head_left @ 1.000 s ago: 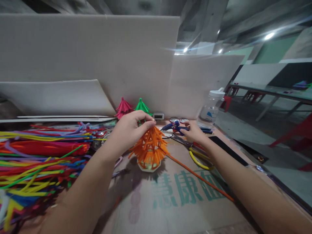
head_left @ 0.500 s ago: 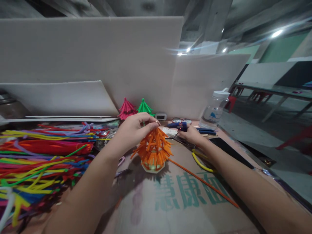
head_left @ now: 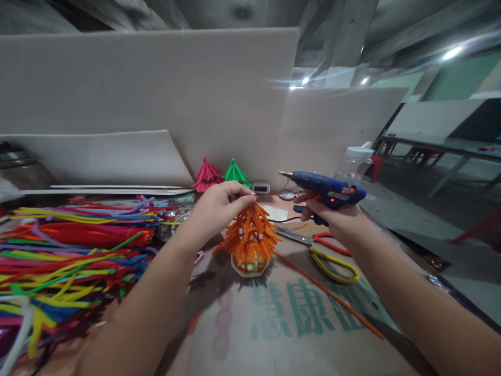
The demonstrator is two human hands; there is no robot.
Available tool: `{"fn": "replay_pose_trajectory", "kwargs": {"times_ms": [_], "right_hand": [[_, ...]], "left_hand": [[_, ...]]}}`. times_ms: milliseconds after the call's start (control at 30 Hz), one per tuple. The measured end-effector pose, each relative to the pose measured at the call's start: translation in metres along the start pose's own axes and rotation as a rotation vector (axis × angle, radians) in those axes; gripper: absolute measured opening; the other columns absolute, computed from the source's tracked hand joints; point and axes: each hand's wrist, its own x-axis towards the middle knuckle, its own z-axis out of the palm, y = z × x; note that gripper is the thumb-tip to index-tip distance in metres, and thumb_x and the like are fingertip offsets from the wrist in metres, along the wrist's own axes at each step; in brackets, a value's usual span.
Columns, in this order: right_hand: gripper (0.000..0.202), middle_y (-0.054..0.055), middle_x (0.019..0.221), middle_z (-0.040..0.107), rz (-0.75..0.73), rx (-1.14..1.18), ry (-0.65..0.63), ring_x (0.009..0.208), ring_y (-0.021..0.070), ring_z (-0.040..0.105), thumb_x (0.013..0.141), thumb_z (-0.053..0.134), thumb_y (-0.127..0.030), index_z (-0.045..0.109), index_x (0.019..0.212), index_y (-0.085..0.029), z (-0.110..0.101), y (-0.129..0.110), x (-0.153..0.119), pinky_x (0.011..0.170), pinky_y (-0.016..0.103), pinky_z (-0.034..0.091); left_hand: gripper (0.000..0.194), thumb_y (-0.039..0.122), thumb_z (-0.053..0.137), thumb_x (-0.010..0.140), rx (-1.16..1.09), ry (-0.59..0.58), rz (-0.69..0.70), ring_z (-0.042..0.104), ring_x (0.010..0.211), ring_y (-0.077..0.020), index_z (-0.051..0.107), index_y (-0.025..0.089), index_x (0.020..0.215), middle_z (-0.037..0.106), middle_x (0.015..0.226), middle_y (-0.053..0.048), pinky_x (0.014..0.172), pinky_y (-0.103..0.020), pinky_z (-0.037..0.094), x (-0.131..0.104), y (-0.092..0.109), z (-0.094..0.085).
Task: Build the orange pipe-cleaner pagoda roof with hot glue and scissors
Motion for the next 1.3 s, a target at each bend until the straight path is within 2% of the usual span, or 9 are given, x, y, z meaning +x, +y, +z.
{"fn": "replay_pose_trajectory", "kwargs": {"times_ms": [100,167,333,467,667,800,933,1300], "right_hand": [[0.022,0.004,0.088,0.073,-0.084,0.004,0.068,0.058,0.0140,0.062,0.083,0.071,-0.042,0.069,0.088,-0.021,-0.001,-0.005,-0.001,0.062,0.031,0.054],[0.025,0.004,0.081,0.070,-0.089,-0.087,0.086,0.059,0.0156,0.061,0.082,0.072,-0.045,0.068,0.084,-0.020,-0.002,-0.008,-0.003,0.062,0.032,0.054],[0.044,0.006,0.083,0.070,-0.159,-0.185,-0.086,0.069,0.0195,0.065,0.087,0.058,-0.064,0.067,0.088,-0.020,-0.007,-0.020,-0.016,0.073,0.036,0.056],[0.048,0.007,0.087,0.074,-0.163,-0.236,-0.189,0.079,0.0227,0.069,0.086,0.057,-0.068,0.070,0.088,-0.022,-0.004,-0.032,-0.024,0.076,0.034,0.055],[0.056,0.005,0.071,0.066,-0.202,-0.357,-0.190,0.064,0.0180,0.060,0.083,0.055,-0.074,0.065,0.073,-0.020,0.004,-0.039,-0.029,0.059,0.029,0.045],[0.058,0.002,0.068,0.059,-0.201,-0.363,-0.180,0.060,0.0151,0.054,0.079,0.057,-0.076,0.060,0.075,-0.019,0.009,-0.040,-0.031,0.056,0.027,0.039],[0.063,-0.001,0.061,0.053,-0.233,-0.411,-0.172,0.055,0.0129,0.048,0.076,0.053,-0.081,0.057,0.069,-0.018,0.012,-0.039,-0.030,0.053,0.026,0.035],[0.059,-0.001,0.061,0.053,-0.267,-0.432,-0.175,0.054,0.0131,0.048,0.079,0.053,-0.079,0.057,0.071,-0.020,0.010,-0.040,-0.028,0.053,0.027,0.038]], "left_hand": [[0.022,0.035,0.062,0.087,-0.005,-0.006,0.001,0.064,0.077,-0.0169,0.073,0.016,0.088,0.072,0.084,-0.004,0.072,-0.028,0.046,0.001,-0.001,-0.001],[0.023,0.036,0.063,0.088,-0.012,-0.012,0.008,0.064,0.077,-0.0168,0.073,0.016,0.087,0.072,0.083,-0.003,0.071,-0.028,0.046,0.001,-0.001,-0.001],[0.022,0.037,0.064,0.087,-0.043,-0.033,0.007,0.066,0.077,-0.0167,0.074,0.017,0.087,0.072,0.082,-0.003,0.070,-0.027,0.047,0.000,-0.004,-0.001],[0.020,0.035,0.067,0.085,-0.100,-0.052,-0.025,0.067,0.079,-0.0163,0.075,0.018,0.090,0.073,0.083,-0.002,0.071,-0.026,0.048,0.000,-0.006,-0.002],[0.022,0.037,0.066,0.087,-0.148,-0.076,-0.045,0.066,0.079,-0.0154,0.075,0.017,0.091,0.073,0.082,-0.002,0.071,-0.025,0.047,0.000,-0.006,-0.003],[0.023,0.038,0.065,0.087,-0.154,-0.093,-0.044,0.066,0.078,-0.0151,0.075,0.017,0.093,0.073,0.082,-0.001,0.071,-0.024,0.047,0.001,-0.007,-0.003],[0.023,0.037,0.066,0.086,-0.164,-0.099,-0.030,0.066,0.079,-0.0154,0.076,0.018,0.092,0.074,0.083,-0.002,0.071,-0.025,0.047,0.001,-0.008,-0.002],[0.018,0.033,0.068,0.084,-0.203,-0.092,-0.028,0.067,0.079,-0.0160,0.075,0.017,0.089,0.074,0.082,-0.002,0.072,-0.025,0.048,0.000,-0.002,0.001]]}}
